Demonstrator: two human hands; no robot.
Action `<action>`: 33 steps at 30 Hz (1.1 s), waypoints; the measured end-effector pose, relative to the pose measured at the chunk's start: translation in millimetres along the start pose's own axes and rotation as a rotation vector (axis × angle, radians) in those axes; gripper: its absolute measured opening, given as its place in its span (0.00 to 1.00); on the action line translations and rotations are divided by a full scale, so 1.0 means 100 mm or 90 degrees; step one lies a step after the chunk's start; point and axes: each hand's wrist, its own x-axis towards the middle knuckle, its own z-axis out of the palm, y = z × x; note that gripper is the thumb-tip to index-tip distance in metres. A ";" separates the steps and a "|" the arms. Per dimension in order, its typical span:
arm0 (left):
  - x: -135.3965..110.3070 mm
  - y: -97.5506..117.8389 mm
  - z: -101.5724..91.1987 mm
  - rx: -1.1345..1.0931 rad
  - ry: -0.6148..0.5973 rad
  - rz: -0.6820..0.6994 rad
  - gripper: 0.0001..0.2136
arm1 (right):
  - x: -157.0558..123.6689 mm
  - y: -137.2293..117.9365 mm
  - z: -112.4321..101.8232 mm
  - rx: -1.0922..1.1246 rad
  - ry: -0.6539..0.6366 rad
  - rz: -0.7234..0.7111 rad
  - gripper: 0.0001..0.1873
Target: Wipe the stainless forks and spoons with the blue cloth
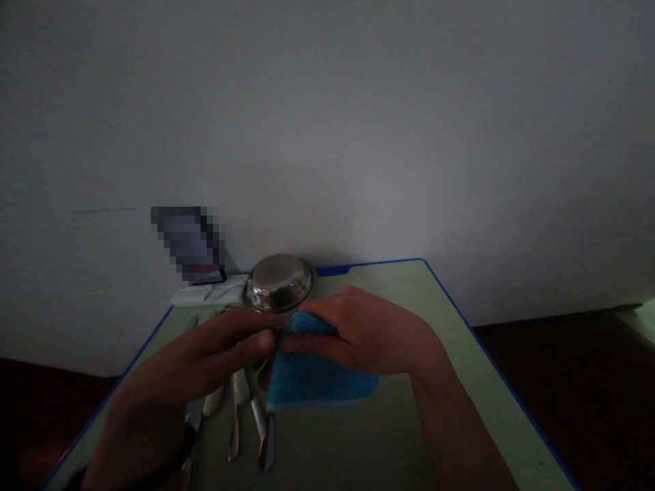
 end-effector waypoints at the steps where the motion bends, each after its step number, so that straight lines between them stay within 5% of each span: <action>1: 0.02 -0.01 0.01 -0.005 -0.003 -0.006 0.17 | 0.00 0.01 0.00 -0.003 0.002 0.000 0.15; 7: 0.07 -0.05 0.01 -0.016 0.013 -0.075 0.15 | 0.01 0.03 0.02 -0.022 0.016 0.017 0.13; 18: 0.11 -0.07 0.04 -0.072 0.084 -0.012 0.14 | 0.00 0.02 0.00 0.066 0.064 0.004 0.09; 25: -0.03 -0.12 -0.08 -0.064 0.176 -0.051 0.13 | -0.08 0.09 -0.07 0.091 -0.012 0.021 0.13; 33: 0.00 -0.12 -0.02 -0.061 0.100 -0.061 0.13 | -0.08 0.06 -0.06 0.042 -0.037 0.064 0.15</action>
